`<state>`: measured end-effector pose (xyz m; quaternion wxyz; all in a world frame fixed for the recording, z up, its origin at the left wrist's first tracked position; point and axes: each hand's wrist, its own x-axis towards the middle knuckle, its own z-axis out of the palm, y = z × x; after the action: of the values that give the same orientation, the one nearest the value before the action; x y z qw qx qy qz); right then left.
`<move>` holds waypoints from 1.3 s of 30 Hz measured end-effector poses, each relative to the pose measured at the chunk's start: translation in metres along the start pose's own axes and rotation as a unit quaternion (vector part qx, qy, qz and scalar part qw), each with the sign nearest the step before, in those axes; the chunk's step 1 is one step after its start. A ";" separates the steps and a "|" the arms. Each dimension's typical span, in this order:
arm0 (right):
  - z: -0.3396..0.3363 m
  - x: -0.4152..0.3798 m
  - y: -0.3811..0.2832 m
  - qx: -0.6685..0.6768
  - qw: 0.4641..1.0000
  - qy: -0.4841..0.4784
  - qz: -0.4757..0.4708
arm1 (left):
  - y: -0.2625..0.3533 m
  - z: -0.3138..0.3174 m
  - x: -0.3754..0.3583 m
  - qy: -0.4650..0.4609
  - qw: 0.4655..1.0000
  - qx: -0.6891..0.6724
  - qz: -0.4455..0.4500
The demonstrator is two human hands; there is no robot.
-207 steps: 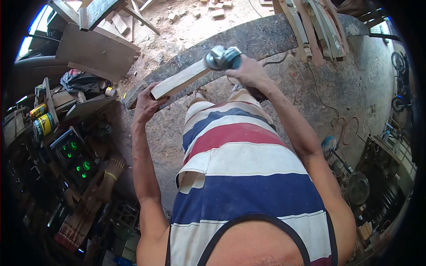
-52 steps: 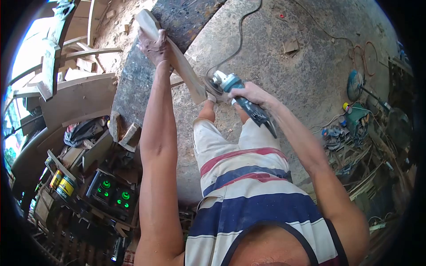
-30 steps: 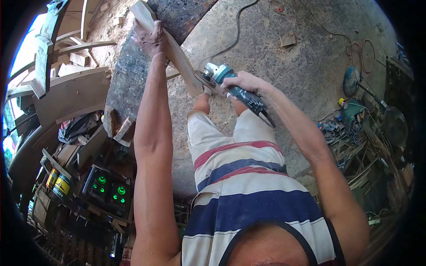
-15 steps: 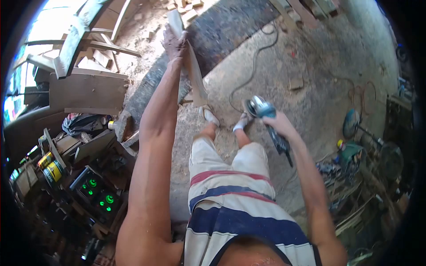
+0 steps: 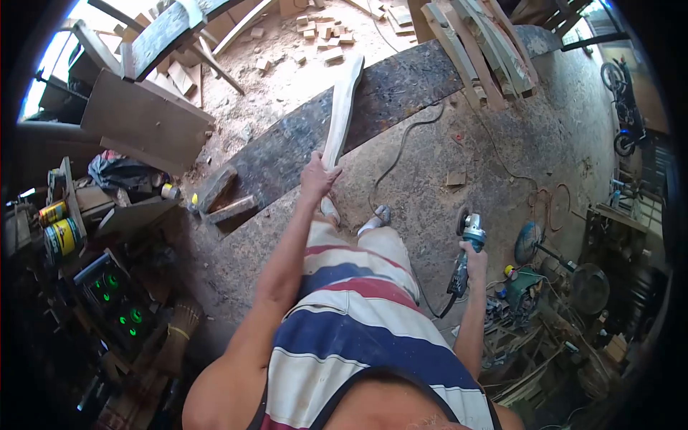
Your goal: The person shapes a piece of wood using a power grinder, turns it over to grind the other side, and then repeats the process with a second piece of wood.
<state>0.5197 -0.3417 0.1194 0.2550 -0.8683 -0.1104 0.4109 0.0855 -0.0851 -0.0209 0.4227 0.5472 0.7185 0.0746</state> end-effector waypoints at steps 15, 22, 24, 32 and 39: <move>0.046 0.017 -0.047 0.018 0.998 -0.047 -0.035 | -0.069 -0.077 -0.014 -0.441 0.679 -0.584 -0.047; 0.066 0.061 -0.111 -0.022 0.994 -0.083 -0.073 | -0.059 -0.043 -0.024 -0.109 0.967 -0.231 -0.022; 0.065 0.092 -0.118 -0.069 0.989 -0.080 -0.107 | -0.059 -0.039 -0.030 -0.022 0.997 -0.077 -0.007; 0.079 0.137 -0.174 -0.140 0.961 -0.139 -0.195 | -0.090 -0.020 -0.051 0.120 0.987 0.095 -0.049; 0.111 0.149 -0.200 -0.225 0.925 -0.114 -0.285 | -0.054 0.001 -0.014 0.221 0.967 0.126 0.025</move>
<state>0.5330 -0.0736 0.0691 0.1447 -0.7821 -0.4716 0.3809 0.0476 -0.1182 -0.0448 0.1789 0.5836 0.7839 0.1132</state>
